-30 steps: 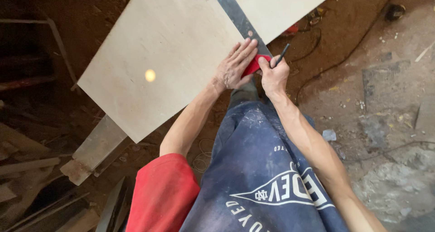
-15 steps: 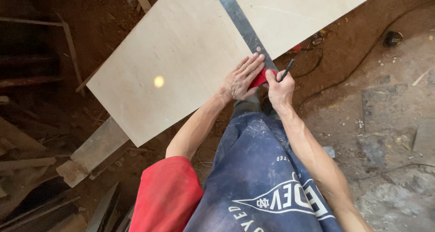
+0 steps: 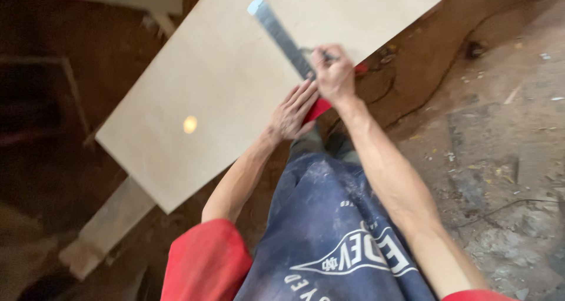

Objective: The person measures and marks a large sheet of plywood with a tape measure and pencil, then uses a circular saw to cut along the marked line. After cutting, the person moves the cut piece and measures another sheet of plywood.

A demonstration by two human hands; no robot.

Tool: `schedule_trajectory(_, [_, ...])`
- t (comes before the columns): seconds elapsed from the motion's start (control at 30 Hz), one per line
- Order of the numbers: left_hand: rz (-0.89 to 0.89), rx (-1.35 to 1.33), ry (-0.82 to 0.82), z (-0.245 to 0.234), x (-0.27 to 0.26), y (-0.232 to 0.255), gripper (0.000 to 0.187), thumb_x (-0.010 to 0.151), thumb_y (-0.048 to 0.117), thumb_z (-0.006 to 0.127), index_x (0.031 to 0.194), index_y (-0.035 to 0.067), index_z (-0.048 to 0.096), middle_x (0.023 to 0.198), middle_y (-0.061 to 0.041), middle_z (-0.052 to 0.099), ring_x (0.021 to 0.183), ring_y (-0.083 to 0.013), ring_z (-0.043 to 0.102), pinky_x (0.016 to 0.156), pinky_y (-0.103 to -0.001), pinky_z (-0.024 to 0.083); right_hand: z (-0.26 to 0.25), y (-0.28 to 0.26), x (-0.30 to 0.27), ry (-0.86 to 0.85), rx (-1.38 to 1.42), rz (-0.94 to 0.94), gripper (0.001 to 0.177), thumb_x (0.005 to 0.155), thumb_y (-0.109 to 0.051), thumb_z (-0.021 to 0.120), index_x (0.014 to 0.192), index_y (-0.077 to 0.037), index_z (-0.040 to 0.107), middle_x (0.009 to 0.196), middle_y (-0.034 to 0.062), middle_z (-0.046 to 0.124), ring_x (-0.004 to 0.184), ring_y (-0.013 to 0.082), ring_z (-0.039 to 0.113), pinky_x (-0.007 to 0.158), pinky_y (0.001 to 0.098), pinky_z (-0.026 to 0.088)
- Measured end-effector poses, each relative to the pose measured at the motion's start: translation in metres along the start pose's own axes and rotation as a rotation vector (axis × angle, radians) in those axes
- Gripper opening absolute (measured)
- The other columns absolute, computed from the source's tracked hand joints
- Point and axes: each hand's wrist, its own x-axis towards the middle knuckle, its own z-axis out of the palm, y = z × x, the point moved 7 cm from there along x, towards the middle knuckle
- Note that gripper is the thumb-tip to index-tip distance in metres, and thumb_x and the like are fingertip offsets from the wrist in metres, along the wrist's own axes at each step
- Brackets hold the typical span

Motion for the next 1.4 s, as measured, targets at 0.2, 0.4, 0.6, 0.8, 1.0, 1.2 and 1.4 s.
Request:
schedule_trajectory(0.2, [-0.085, 0.163, 0.077, 0.004, 0.004, 0.019, 0.079, 0.080, 0.027, 0.067, 0.147, -0.008, 0.042, 0.158, -0.025, 0.040, 0.149, -0.0393, 0.038, 0.123, -0.048, 0.033, -0.073, 0.003, -0.058, -0.061, -0.509, -0.114, 0.031, 0.104, -0.023, 0.055, 0.088, 0.001, 0.065, 0.085, 0.0261, 0.068, 0.080, 0.0425, 0.067, 0.071, 0.0475, 0.054])
schedule_trajectory(0.4, [-0.286, -0.022, 0.192, 0.004, 0.037, 0.087, 0.049, 0.075, 0.005, 0.070, 0.123, 0.001, 0.063, 0.130, -0.020, 0.064, 0.113, -0.0381, 0.062, 0.100, -0.046, 0.051, -0.133, 0.071, -0.096, -0.057, 0.180, 0.502, 0.036, 0.100, -0.040, 0.054, 0.096, -0.006, 0.064, 0.095, 0.0162, 0.076, 0.083, 0.0247, 0.074, 0.073, 0.0366, 0.059])
schedule_trajectory(0.6, [0.144, -0.315, 0.081, -0.011, 0.124, 0.162, 0.048, 0.069, -0.007, 0.067, 0.116, 0.006, 0.067, 0.127, -0.011, 0.069, 0.120, -0.0345, 0.064, 0.103, -0.044, 0.053, -0.161, 0.090, -0.087, -0.039, 1.088, 0.653, 0.020, 0.092, -0.024, 0.063, 0.093, -0.004, 0.065, 0.094, 0.0146, 0.075, 0.084, 0.0230, 0.073, 0.078, 0.0357, 0.059])
schedule_trajectory(0.8, [0.297, -0.468, 0.026, -0.003, 0.217, 0.183, 0.033, 0.079, 0.004, 0.075, 0.111, 0.008, 0.070, 0.121, -0.009, 0.072, 0.110, -0.0294, 0.069, 0.094, -0.039, 0.058, -0.253, 0.133, -0.072, 0.434, 1.146, 0.505, 0.025, 0.100, -0.023, 0.065, 0.081, -0.011, 0.055, 0.064, 0.0012, 0.055, 0.059, 0.0154, 0.055, 0.066, 0.0336, 0.054])
schedule_trajectory(1.0, [0.007, -0.469, -0.179, 0.073, 0.307, 0.173, 0.017, 0.089, 0.026, 0.077, 0.092, 0.009, 0.077, 0.089, -0.011, 0.075, 0.083, -0.0293, 0.072, 0.073, -0.039, 0.058, -0.341, 0.205, -0.072, 0.865, 1.118, 0.663, 0.013, 0.092, -0.021, 0.068, 0.085, -0.014, 0.060, 0.064, -0.0002, 0.056, 0.056, 0.0145, 0.053, 0.056, 0.0347, 0.049])
schedule_trajectory(1.2, [-0.516, -0.561, -0.332, 0.193, 0.385, 0.152, 0.040, 0.095, 0.043, 0.065, 0.086, 0.006, 0.076, 0.074, -0.017, 0.071, 0.066, -0.0303, 0.072, 0.064, -0.040, 0.055, -0.423, 0.332, 0.004, 0.737, 0.962, 0.828, 0.014, 0.084, -0.016, 0.066, 0.075, -0.008, 0.059, 0.063, 0.0056, 0.060, 0.056, 0.0180, 0.060, 0.054, 0.0345, 0.051])
schedule_trajectory(1.4, [-0.853, -0.504, -0.251, 0.317, 0.501, 0.149, 0.043, 0.092, 0.045, 0.066, 0.083, 0.004, 0.075, 0.072, -0.017, 0.072, 0.066, -0.0297, 0.071, 0.068, -0.040, 0.055, -0.505, 0.503, 0.129, 0.519, 0.425, 0.984, 0.032, 0.087, -0.023, 0.073, 0.103, 0.000, 0.058, 0.086, 0.0134, 0.066, 0.076, 0.0249, 0.063, 0.064, 0.0412, 0.049])
